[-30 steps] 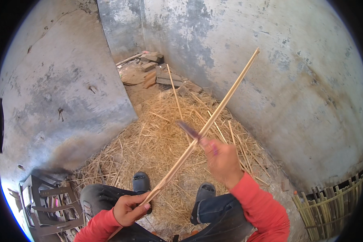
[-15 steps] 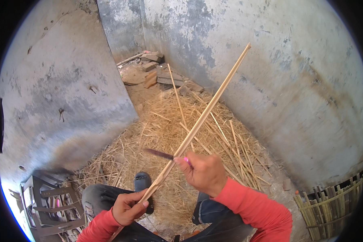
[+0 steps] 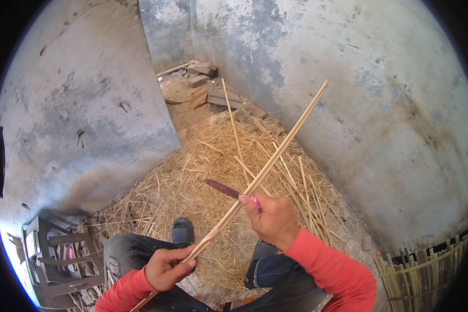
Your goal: The person whittles a long strip of wood using a small knife, shaving off thin layers to smooth the surface while sitting over hay.
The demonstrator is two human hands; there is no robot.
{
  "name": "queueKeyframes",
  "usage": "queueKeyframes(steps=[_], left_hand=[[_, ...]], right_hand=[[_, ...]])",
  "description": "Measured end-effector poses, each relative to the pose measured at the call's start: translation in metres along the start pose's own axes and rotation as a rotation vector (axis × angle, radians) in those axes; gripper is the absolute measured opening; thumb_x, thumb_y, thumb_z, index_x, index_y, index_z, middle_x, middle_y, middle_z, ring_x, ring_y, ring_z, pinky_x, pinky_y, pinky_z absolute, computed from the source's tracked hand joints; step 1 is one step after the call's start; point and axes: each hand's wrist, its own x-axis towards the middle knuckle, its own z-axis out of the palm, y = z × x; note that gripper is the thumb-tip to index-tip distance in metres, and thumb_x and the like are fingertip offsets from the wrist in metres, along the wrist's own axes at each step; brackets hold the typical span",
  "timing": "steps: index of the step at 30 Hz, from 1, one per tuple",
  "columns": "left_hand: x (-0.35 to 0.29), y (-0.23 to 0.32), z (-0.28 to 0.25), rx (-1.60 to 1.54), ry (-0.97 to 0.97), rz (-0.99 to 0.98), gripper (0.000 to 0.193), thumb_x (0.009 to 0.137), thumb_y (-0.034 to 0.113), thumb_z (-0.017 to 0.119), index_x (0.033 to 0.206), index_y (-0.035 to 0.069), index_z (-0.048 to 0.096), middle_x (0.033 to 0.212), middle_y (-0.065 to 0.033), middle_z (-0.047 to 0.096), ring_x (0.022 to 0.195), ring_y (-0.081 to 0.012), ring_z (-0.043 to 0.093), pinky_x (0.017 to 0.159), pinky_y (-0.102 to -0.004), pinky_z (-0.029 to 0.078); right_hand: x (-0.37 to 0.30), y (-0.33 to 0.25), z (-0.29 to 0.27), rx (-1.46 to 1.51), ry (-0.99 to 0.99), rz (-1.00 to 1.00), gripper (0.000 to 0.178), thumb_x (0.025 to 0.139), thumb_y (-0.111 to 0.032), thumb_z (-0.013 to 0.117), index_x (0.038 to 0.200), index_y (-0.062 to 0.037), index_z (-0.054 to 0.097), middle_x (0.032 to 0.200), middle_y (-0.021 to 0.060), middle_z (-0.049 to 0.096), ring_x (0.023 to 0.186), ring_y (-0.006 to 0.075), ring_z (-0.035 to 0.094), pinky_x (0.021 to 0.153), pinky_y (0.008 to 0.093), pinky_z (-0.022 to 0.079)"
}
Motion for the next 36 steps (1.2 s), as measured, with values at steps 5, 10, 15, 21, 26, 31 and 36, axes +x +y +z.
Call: queueKeyframes(steps=[5, 10, 15, 21, 26, 31, 36], left_hand=[[-0.003, -0.003, 0.001, -0.029, -0.018, 0.016, 0.045, 0.105, 0.006, 0.059, 0.148, -0.004, 0.052, 0.081, 0.005, 0.056, 0.07, -0.0022, 0.049, 0.061, -0.0216, 0.041], [0.003, -0.002, 0.0, -0.098, 0.055, 0.054, 0.045, 0.104, 0.004, 0.06, 0.148, -0.003, 0.052, 0.081, 0.0052, 0.056, 0.069, -0.002, 0.049, 0.06, -0.0208, 0.04], [-0.001, 0.002, 0.001, -0.101, 0.078, 0.091, 0.045, 0.104, 0.005, 0.059, 0.149, -0.003, 0.051, 0.081, 0.0052, 0.056, 0.069, -0.0021, 0.049, 0.059, -0.0207, 0.04], [-0.001, -0.001, 0.0, -0.085, 0.059, 0.044, 0.046, 0.105, 0.006, 0.059, 0.149, -0.001, 0.051, 0.08, 0.0052, 0.055, 0.068, -0.0019, 0.048, 0.059, -0.0206, 0.039], [0.002, 0.001, 0.003, -0.148, 0.022, 0.025, 0.048, 0.106, 0.008, 0.059, 0.152, 0.0, 0.048, 0.076, 0.0046, 0.054, 0.063, -0.0022, 0.046, 0.056, -0.0206, 0.037], [0.001, -0.009, 0.0, -0.207, -0.018, -0.008, 0.051, 0.105, 0.006, 0.058, 0.154, 0.001, 0.045, 0.074, 0.0038, 0.052, 0.06, -0.0024, 0.044, 0.053, -0.0211, 0.035], [0.002, -0.019, 0.003, -0.23, -0.018, -0.018, 0.052, 0.103, -0.003, 0.054, 0.154, -0.001, 0.044, 0.077, -0.0002, 0.052, 0.06, -0.0073, 0.044, 0.055, -0.0243, 0.036]], right_hand=[[0.026, 0.026, -0.015, 0.04, 0.178, 0.123, 0.037, 0.105, -0.035, 0.059, 0.088, -0.0034, 0.07, 0.051, 0.0122, 0.052, 0.039, 0.025, 0.049, 0.043, 0.0403, 0.041], [-0.015, -0.028, 0.016, 0.103, -0.121, -0.106, 0.038, 0.106, -0.03, 0.057, 0.081, -0.0021, 0.066, 0.053, 0.0125, 0.049, 0.041, 0.022, 0.048, 0.044, 0.0384, 0.038], [0.004, -0.017, 0.002, 0.113, -0.033, 0.043, 0.043, 0.106, -0.034, 0.059, 0.074, -0.0054, 0.06, 0.051, 0.0102, 0.051, 0.038, 0.0218, 0.049, 0.038, 0.0395, 0.038], [-0.023, -0.029, 0.013, 0.087, -0.143, -0.038, 0.047, 0.105, -0.037, 0.06, 0.072, -0.0038, 0.059, 0.05, 0.0097, 0.05, 0.039, 0.0205, 0.048, 0.04, 0.0373, 0.036], [-0.006, -0.016, 0.006, 0.48, -0.07, 0.298, 0.039, 0.103, -0.031, 0.065, 0.074, -0.0061, 0.057, 0.057, 0.0038, 0.055, 0.054, 0.0081, 0.055, 0.05, 0.0308, 0.042], [0.02, -0.002, -0.015, 0.656, 0.146, 0.333, 0.032, 0.091, -0.014, 0.079, 0.094, -0.0066, 0.048, 0.088, 0.0066, 0.065, 0.07, 0.0044, 0.059, 0.06, 0.0242, 0.048], [0.024, 0.013, -0.017, 0.711, 0.172, 0.341, 0.043, 0.085, -0.004, 0.083, 0.099, -0.0063, 0.042, 0.1, 0.0145, 0.067, 0.076, 0.0089, 0.064, 0.067, 0.0236, 0.054]])
